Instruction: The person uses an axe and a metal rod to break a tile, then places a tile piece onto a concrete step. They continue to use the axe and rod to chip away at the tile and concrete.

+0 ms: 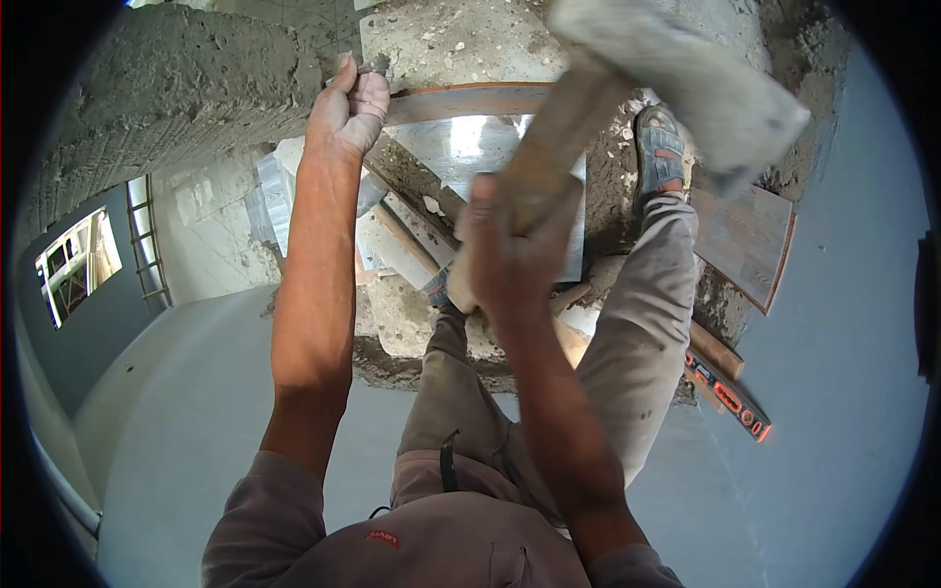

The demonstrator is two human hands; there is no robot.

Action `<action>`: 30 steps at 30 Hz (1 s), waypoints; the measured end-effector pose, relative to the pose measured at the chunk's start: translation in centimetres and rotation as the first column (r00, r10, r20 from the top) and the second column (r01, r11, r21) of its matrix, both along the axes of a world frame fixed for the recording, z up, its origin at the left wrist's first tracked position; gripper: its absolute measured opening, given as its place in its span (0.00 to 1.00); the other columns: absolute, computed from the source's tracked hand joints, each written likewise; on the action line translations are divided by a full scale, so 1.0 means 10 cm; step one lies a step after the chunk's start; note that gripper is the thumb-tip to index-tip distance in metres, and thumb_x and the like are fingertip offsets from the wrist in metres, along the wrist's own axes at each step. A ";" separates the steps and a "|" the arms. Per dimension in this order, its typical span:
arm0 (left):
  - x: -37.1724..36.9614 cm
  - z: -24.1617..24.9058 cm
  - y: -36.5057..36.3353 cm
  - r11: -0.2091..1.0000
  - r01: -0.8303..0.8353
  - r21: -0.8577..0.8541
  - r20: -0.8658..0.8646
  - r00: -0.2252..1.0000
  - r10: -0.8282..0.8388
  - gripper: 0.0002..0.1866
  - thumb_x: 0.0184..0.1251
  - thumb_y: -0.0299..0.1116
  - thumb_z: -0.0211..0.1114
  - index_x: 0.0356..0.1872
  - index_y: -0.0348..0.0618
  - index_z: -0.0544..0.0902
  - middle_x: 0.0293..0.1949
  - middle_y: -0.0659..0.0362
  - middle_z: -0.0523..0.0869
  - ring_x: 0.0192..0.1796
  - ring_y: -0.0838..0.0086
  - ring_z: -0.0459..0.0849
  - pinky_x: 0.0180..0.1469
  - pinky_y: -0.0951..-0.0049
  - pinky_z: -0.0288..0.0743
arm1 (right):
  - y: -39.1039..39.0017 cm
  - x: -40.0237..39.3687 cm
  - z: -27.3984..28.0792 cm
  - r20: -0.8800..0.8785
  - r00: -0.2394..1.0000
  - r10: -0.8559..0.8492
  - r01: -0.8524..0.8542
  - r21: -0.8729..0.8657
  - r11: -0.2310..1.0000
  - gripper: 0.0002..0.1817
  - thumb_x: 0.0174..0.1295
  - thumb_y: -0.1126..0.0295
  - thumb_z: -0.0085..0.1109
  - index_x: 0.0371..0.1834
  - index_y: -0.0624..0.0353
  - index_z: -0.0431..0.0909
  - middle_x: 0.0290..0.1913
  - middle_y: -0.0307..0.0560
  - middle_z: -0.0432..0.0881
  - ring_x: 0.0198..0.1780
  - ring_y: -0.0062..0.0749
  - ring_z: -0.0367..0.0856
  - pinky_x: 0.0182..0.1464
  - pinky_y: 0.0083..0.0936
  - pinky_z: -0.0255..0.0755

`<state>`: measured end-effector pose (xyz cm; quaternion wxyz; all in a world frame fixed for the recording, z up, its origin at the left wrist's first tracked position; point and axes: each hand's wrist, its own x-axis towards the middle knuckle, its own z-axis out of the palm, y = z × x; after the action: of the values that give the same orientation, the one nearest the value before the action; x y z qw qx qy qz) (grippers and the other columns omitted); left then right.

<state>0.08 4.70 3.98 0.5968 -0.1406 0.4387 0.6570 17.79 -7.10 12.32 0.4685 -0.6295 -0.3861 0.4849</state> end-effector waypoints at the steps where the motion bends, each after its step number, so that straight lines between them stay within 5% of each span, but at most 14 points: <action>1: -0.06 0.00 0.01 0.999 0.029 0.027 0.033 0.999 -0.030 0.05 0.60 0.26 0.53 0.34 0.35 0.73 0.30 0.52 0.77 0.31 0.68 0.79 0.34 0.70 0.79 | 0.02 -0.13 -0.08 -0.037 0.999 -0.004 0.002 -0.043 0.999 0.23 0.56 0.59 0.52 0.43 0.67 0.58 0.25 0.56 0.75 0.27 0.43 0.77 0.31 0.35 0.69; 2: -0.11 0.00 0.01 0.997 0.058 0.051 0.066 0.996 -0.061 0.05 0.60 0.26 0.53 0.34 0.35 0.73 0.29 0.52 0.77 0.31 0.68 0.79 0.33 0.70 0.78 | 0.05 -0.25 -0.24 -0.039 0.999 -0.003 0.001 -0.039 0.999 0.23 0.56 0.59 0.52 0.43 0.67 0.58 0.25 0.56 0.75 0.27 0.43 0.77 0.31 0.35 0.69; 4: -0.14 -0.01 0.00 0.996 0.077 0.038 0.001 0.997 -0.077 0.05 0.60 0.26 0.53 0.34 0.35 0.73 0.29 0.52 0.78 0.31 0.68 0.79 0.33 0.70 0.78 | 0.14 -0.39 -0.47 0.318 0.863 0.393 -0.413 -0.007 0.911 0.21 0.54 0.65 0.51 0.45 0.68 0.58 0.27 0.63 0.74 0.29 0.57 0.75 0.32 0.39 0.69; 8: -0.15 -0.01 0.03 0.997 0.073 0.011 -0.022 0.997 -0.073 0.05 0.61 0.26 0.52 0.33 0.34 0.73 0.30 0.51 0.78 0.31 0.68 0.79 0.34 0.70 0.77 | 0.13 -0.35 -0.23 0.162 0.919 0.359 -0.369 0.035 0.929 0.18 0.52 0.69 0.53 0.42 0.66 0.59 0.26 0.66 0.74 0.31 0.60 0.74 0.30 0.41 0.68; 10: -0.20 -0.07 0.02 0.994 0.105 -0.011 -0.030 0.994 -0.106 0.06 0.62 0.27 0.50 0.35 0.35 0.73 0.31 0.53 0.79 0.32 0.66 0.79 0.36 0.67 0.77 | 0.09 -0.40 -0.14 0.105 0.988 0.111 -0.133 0.230 0.964 0.18 0.53 0.68 0.52 0.41 0.67 0.60 0.23 0.67 0.73 0.31 0.63 0.73 0.31 0.42 0.68; 11: -0.21 -0.08 0.00 0.994 0.108 -0.012 -0.033 0.994 -0.108 0.06 0.62 0.27 0.50 0.35 0.35 0.73 0.31 0.53 0.79 0.32 0.66 0.79 0.36 0.67 0.77 | 0.12 -0.42 -0.21 0.102 0.989 0.108 -0.129 0.230 0.965 0.18 0.53 0.68 0.52 0.41 0.67 0.60 0.23 0.67 0.73 0.31 0.63 0.73 0.31 0.42 0.68; 13: -0.17 -0.05 0.01 0.994 0.112 0.013 0.074 0.991 -0.113 0.06 0.62 0.29 0.51 0.35 0.36 0.73 0.30 0.55 0.79 0.32 0.67 0.78 0.38 0.65 0.76 | 0.24 -0.42 -0.35 0.281 0.852 0.442 -0.448 -0.046 0.893 0.19 0.52 0.69 0.53 0.42 0.68 0.60 0.24 0.64 0.74 0.31 0.60 0.74 0.32 0.39 0.69; 15: -0.18 -0.03 0.06 0.986 0.160 0.057 0.000 0.987 -0.160 0.06 0.62 0.29 0.50 0.35 0.37 0.73 0.31 0.56 0.79 0.33 0.68 0.78 0.40 0.64 0.74 | 0.27 -0.33 -0.33 0.320 0.850 0.418 -0.445 0.013 0.895 0.19 0.52 0.70 0.53 0.42 0.68 0.59 0.25 0.65 0.74 0.31 0.59 0.75 0.32 0.38 0.70; 18: -0.25 -0.02 -0.04 0.982 0.186 -0.035 -0.084 0.979 -0.188 0.07 0.62 0.29 0.50 0.38 0.37 0.72 0.35 0.54 0.79 0.38 0.66 0.78 0.46 0.65 0.73 | 0.10 -0.35 -0.17 0.100 0.980 0.169 -0.189 0.243 0.951 0.19 0.53 0.69 0.51 0.43 0.68 0.58 0.24 0.69 0.73 0.31 0.61 0.74 0.31 0.44 0.68; 22: -0.19 0.01 -0.02 0.992 0.122 0.020 -0.008 0.993 -0.121 0.10 0.64 0.32 0.46 0.38 0.33 0.69 0.33 0.50 0.74 0.32 0.61 0.75 0.39 0.63 0.74 | 0.32 -0.36 -0.37 0.250 0.838 0.485 -0.499 -0.010 0.867 0.20 0.53 0.68 0.52 0.44 0.67 0.58 0.22 0.66 0.74 0.28 0.60 0.75 0.30 0.42 0.69; 25: -0.19 0.09 -0.01 0.990 0.129 0.060 -0.030 0.991 -0.127 0.10 0.64 0.32 0.46 0.38 0.34 0.69 0.33 0.49 0.74 0.34 0.62 0.74 0.41 0.61 0.72 | 0.18 -0.38 -0.24 0.188 0.944 0.272 -0.315 0.269 0.910 0.18 0.53 0.68 0.51 0.41 0.67 0.59 0.22 0.67 0.73 0.28 0.61 0.74 0.30 0.44 0.68; 27: -0.18 0.09 -0.05 0.990 0.130 0.057 -0.082 0.989 -0.125 0.10 0.63 0.32 0.46 0.37 0.34 0.69 0.32 0.50 0.74 0.33 0.62 0.74 0.41 0.62 0.72 | 0.17 -0.41 -0.31 0.203 0.951 0.233 -0.286 0.292 0.913 0.16 0.53 0.68 0.51 0.39 0.66 0.59 0.22 0.67 0.73 0.28 0.62 0.74 0.28 0.44 0.67; 29: -0.24 -0.02 -0.05 0.979 0.201 0.037 -0.050 0.979 -0.199 0.09 0.63 0.31 0.47 0.37 0.35 0.70 0.32 0.52 0.75 0.32 0.65 0.75 0.40 0.64 0.73 | 0.29 -0.39 -0.36 0.273 0.825 0.495 -0.496 -0.069 0.865 0.15 0.54 0.68 0.51 0.38 0.65 0.59 0.20 0.64 0.73 0.26 0.61 0.74 0.26 0.43 0.68; 30: -0.16 0.07 -0.02 0.985 0.162 0.065 -0.008 0.987 -0.162 0.09 0.62 0.31 0.49 0.38 0.36 0.70 0.33 0.53 0.76 0.36 0.66 0.76 0.43 0.64 0.73 | 0.33 -0.34 -0.31 0.280 0.826 0.489 -0.494 -0.058 0.867 0.15 0.54 0.68 0.51 0.38 0.65 0.59 0.20 0.64 0.73 0.26 0.61 0.74 0.26 0.43 0.68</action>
<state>-1.53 4.52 4.66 0.6519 -0.0841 0.4278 0.6205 14.35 -3.84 9.22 0.2723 -0.5683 -0.6026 0.4897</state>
